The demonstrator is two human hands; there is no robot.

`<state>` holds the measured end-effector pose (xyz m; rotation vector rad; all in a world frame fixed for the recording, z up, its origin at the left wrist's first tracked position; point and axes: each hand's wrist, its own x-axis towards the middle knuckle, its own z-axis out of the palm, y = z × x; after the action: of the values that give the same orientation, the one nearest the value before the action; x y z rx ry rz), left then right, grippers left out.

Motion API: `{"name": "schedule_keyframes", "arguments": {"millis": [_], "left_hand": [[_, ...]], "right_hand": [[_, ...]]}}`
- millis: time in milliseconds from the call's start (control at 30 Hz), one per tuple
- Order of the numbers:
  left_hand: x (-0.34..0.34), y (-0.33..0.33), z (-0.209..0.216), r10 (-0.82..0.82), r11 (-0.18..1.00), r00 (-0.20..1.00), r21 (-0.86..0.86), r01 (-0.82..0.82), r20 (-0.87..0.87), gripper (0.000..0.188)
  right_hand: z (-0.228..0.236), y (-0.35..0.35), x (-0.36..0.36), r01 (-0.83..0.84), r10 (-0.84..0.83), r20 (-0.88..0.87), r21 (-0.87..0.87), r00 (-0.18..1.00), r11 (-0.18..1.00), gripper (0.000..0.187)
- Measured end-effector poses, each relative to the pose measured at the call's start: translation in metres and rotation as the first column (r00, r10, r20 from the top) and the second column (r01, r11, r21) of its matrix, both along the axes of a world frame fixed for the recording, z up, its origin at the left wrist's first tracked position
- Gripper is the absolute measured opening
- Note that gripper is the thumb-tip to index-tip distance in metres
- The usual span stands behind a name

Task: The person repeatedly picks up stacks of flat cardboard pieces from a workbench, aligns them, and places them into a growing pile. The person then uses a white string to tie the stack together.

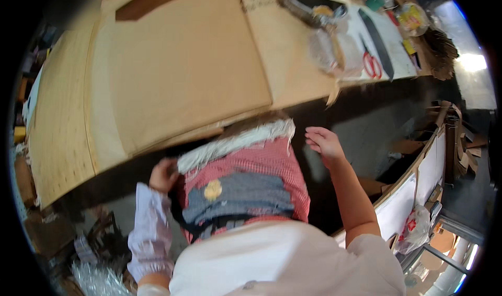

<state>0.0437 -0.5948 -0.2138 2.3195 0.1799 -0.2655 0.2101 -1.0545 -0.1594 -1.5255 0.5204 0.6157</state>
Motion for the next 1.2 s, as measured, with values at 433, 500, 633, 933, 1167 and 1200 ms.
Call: {"name": "schedule_keyframes", "arguments": {"millis": [433, 500, 633, 933, 1167, 1200], "left_hand": [[0.007, -0.010, -0.011, 0.008, 0.966, 0.998, 0.259, 0.008, -0.059, 0.037], [0.010, -0.031, 0.018, -0.003, 0.908, 0.996, 0.418, -0.036, 0.092, 0.026], [0.024, -0.069, 0.056, -0.044, 0.909, 0.958, 0.409, -0.079, 0.283, 0.033], [0.024, -0.059, 0.032, -0.066, 0.895, 0.971, 0.443, -0.044, 0.230, 0.013], [0.022, -0.068, 0.057, -0.127, 0.902, 0.962, 0.432, 0.010, 0.243, 0.010], [0.028, -0.070, 0.064, -0.156, 0.890, 0.945, 0.457, 0.007, 0.288, 0.009]], "right_hand": [[0.115, -0.001, 0.181, 0.224, 0.994, 0.096, -0.971, 0.043, 0.084, 0.036], [0.122, 0.004, 0.193, 0.191, 0.972, 0.219, -0.954, -0.088, 0.232, 0.034], [0.148, 0.028, 0.228, 0.118, 0.370, 0.889, -0.412, 0.271, 0.904, 0.008], [0.124, 0.045, 0.308, 0.209, 0.267, 0.721, -0.497, 0.640, 0.842, 0.020], [0.152, 0.048, 0.302, 0.232, 0.329, 0.672, -0.603, 0.663, 0.764, 0.036], [0.146, 0.046, 0.304, 0.198, 0.368, 0.631, -0.645, 0.683, 0.738, 0.037]]}}
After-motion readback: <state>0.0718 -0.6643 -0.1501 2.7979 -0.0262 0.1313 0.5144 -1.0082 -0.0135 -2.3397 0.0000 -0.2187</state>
